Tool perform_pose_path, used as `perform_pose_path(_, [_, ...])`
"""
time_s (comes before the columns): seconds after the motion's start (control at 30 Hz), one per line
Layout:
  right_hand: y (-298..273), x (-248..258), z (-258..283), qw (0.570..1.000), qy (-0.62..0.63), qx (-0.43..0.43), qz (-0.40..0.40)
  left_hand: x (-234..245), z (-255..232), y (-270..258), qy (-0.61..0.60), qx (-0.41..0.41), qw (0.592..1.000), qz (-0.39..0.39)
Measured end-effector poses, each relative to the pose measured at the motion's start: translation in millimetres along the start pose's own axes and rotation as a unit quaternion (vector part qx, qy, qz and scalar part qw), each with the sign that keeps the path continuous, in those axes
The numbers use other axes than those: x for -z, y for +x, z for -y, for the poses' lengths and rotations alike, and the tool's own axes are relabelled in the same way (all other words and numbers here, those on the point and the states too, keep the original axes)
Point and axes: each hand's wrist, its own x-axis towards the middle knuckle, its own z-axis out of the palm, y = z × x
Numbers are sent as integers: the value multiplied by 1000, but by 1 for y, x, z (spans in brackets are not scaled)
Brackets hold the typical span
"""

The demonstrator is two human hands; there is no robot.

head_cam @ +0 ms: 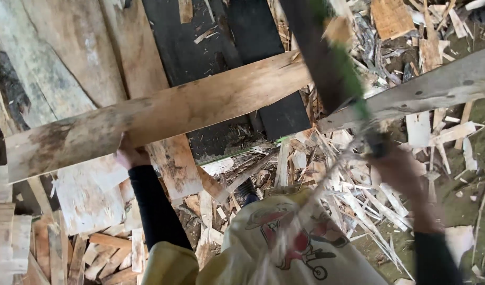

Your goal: Cutting and trimming thin wood sheets or veneer using a manual guillotine cutter in a workshop.

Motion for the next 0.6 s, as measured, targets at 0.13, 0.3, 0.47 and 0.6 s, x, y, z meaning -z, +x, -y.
perform_pose_path(0.13, [93,-147,-95,996,14,-39,74,20,33,8,184,-108,976,53])
perform_pose_path(0.3, [80,-133,-61,991,-119,-29,58,23,22,4,-95,112,989,-18])
perform_pose_path(0.47, [-1,-48,23,987,-126,66,-75,11,-36,-13,-100,94,990,-30])
perform_pose_path(0.6, [-71,-28,69,854,-312,284,-304,6,-94,-30,-119,60,991,12])
